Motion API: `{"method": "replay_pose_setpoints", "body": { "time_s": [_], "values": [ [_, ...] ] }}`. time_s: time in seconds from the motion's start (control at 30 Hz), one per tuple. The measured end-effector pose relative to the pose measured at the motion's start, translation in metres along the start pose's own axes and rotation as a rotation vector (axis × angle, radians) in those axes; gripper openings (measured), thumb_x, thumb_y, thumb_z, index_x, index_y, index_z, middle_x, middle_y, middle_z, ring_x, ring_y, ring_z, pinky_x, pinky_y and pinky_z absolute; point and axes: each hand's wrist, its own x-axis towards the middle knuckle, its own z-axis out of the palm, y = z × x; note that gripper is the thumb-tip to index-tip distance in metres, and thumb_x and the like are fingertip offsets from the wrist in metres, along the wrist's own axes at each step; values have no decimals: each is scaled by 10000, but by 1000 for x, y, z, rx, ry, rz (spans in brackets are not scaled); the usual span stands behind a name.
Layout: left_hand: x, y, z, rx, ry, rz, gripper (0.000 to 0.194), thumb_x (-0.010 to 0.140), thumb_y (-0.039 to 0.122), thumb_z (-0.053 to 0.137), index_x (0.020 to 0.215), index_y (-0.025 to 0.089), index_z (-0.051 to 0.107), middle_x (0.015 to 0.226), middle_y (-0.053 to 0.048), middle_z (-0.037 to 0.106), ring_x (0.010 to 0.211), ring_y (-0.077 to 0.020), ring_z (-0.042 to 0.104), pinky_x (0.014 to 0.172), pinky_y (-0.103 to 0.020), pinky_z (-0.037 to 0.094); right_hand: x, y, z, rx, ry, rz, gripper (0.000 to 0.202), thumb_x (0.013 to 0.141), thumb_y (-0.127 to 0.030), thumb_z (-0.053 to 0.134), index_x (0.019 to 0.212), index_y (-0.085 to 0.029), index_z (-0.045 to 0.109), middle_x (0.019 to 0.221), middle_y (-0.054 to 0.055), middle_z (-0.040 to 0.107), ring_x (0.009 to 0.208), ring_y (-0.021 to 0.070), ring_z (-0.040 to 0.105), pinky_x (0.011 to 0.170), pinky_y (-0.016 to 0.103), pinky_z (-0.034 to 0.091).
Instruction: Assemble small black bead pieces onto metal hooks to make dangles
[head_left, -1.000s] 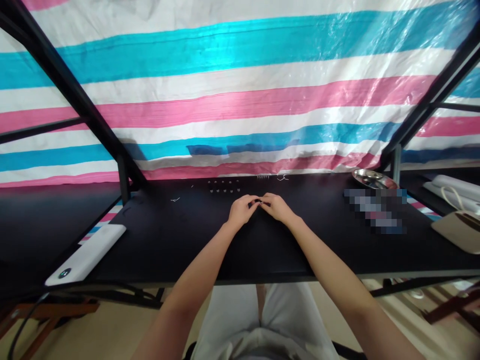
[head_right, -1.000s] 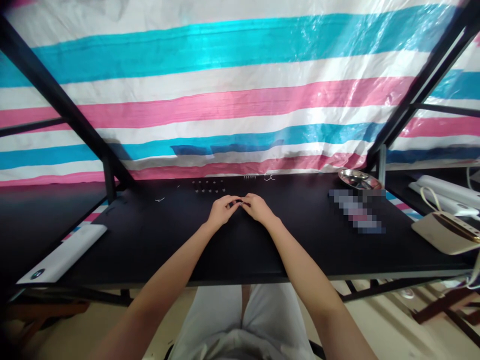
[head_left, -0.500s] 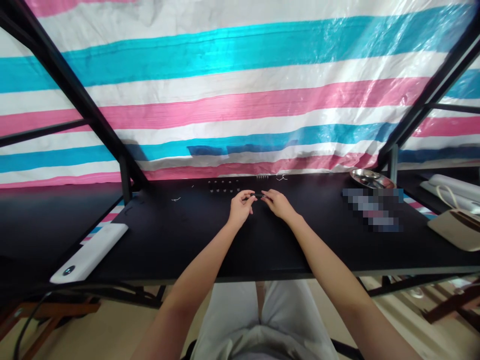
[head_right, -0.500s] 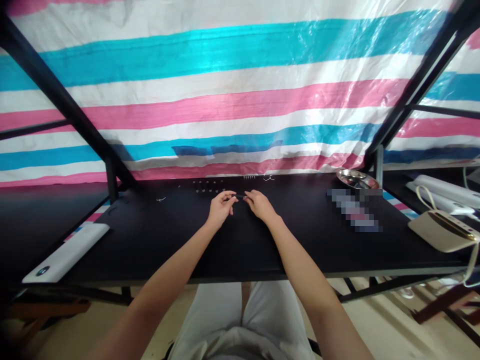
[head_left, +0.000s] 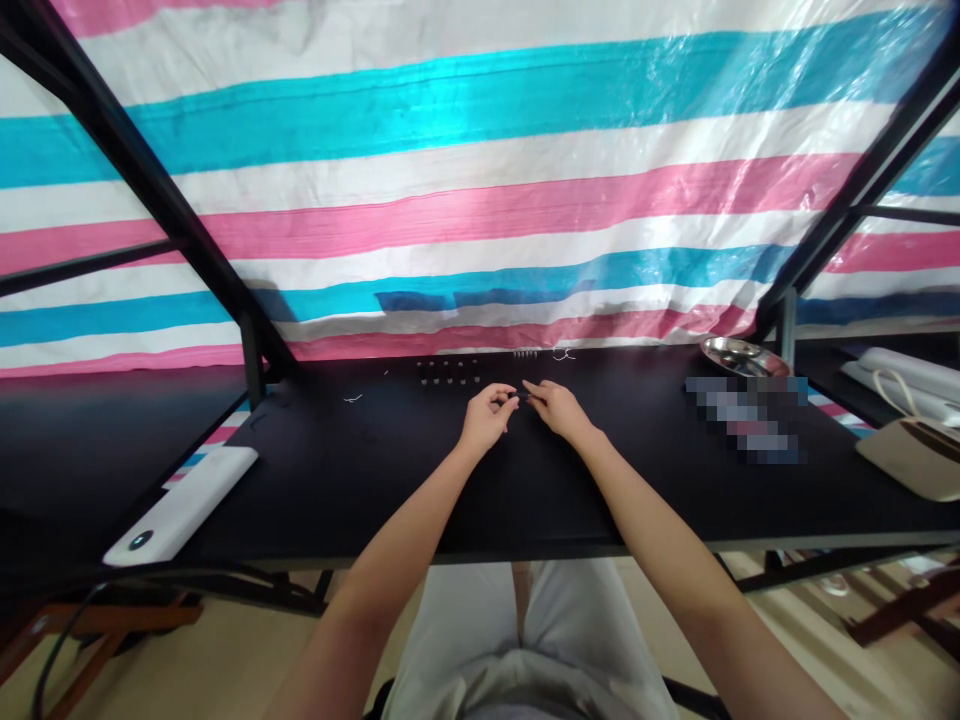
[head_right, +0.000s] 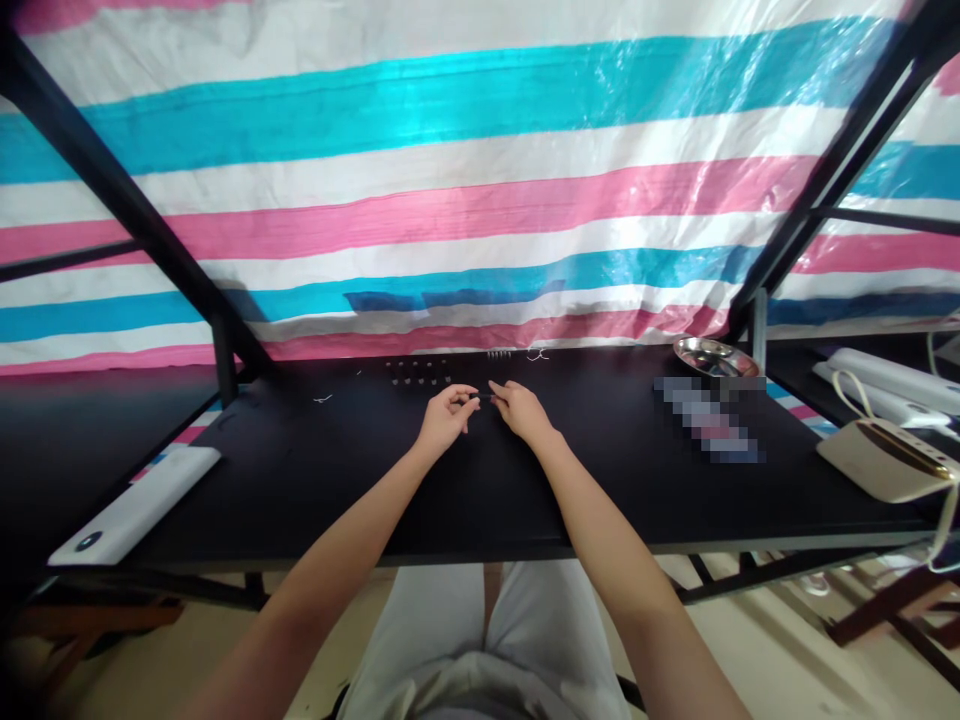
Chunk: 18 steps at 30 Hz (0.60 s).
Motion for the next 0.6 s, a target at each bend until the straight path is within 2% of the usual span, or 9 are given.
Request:
{"method": "replay_pose_setpoints", "body": {
  "time_s": [0.13,0.23,0.33,0.43,0.6],
  "values": [
    [-4,-3,3,204,24,51,222,742,306,570,910,167,610,753,10,609,401,-24,440,420,-168,358,-1,-6,3,23,13,-21,469,791,-108,458,1254,-176,498,891,66,572,781,158,566,739,278,457],
    [-4,-5,3,252,46,46,221,751,304,558,923,174,608,765,10,622,409,-28,443,431,-170,364,-2,-12,7,139,45,-100,499,793,-129,462,1286,-205,445,994,71,570,856,162,567,782,305,471],
    [-2,-5,1,213,85,33,229,757,308,550,930,166,598,770,5,621,396,-28,449,418,-172,363,-3,-15,8,230,99,-138,434,807,-173,474,1240,-185,472,1037,84,565,848,155,575,796,314,478],
    [-2,-4,0,126,88,22,249,759,326,552,936,154,588,763,-1,616,381,-30,464,397,-174,356,-3,-15,7,248,164,-139,292,814,-185,477,1093,-165,559,971,81,578,815,152,577,777,302,479],
    [1,-4,-3,-6,137,11,294,737,360,582,936,144,570,753,-7,610,363,-39,476,365,-175,342,0,-15,8,251,145,-176,167,829,-242,493,914,-181,623,839,58,601,760,152,568,736,292,467]
  ]
}}
